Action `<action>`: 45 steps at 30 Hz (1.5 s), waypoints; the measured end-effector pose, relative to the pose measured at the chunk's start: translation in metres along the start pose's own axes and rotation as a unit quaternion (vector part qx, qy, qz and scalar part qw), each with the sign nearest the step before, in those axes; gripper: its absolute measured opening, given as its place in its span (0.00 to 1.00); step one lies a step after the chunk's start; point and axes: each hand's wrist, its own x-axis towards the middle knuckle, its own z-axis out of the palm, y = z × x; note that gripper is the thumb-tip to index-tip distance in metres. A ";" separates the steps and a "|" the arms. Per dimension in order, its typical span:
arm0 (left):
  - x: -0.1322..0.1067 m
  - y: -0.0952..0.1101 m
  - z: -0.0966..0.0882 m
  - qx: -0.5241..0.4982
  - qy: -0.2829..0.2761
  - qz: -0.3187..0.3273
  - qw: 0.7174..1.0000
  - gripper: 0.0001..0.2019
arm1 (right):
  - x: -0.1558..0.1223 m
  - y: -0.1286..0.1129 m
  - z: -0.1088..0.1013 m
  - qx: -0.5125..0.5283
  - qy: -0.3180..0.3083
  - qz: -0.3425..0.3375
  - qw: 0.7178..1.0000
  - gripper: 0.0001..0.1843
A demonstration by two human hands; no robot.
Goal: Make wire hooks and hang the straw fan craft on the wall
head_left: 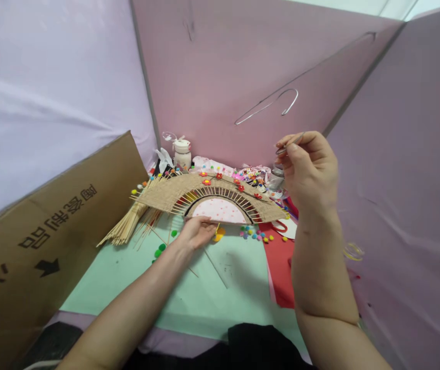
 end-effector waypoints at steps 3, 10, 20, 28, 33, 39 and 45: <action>0.000 -0.011 -0.006 0.018 0.013 -0.008 1.000 0.14 | -0.007 0.003 0.000 0.013 0.001 0.018 1.000 0.06; -0.004 -0.026 -0.013 0.008 -0.009 0.058 0.998 0.13 | -0.022 0.011 -0.001 0.033 0.002 0.080 0.996 0.06; -0.008 -0.031 -0.017 -0.001 -0.017 0.085 0.996 0.13 | -0.038 0.012 -0.003 0.086 0.018 0.132 0.987 0.04; -0.018 -0.004 -0.035 0.257 -0.073 -0.022 0.963 0.07 | -0.043 0.005 -0.005 0.089 0.018 0.140 0.986 0.04; -0.046 -0.002 -0.039 0.457 -0.149 0.013 0.877 0.06 | -0.046 0.009 -0.006 0.084 0.022 0.146 0.985 0.04; -0.092 -0.009 -0.044 0.778 -0.160 0.131 0.594 0.09 | -0.053 0.031 -0.007 0.088 -0.017 0.165 0.982 0.03; -0.108 0.002 -0.032 0.891 0.022 0.167 0.421 0.08 | -0.062 0.052 -0.002 0.097 -0.063 0.168 0.979 0.05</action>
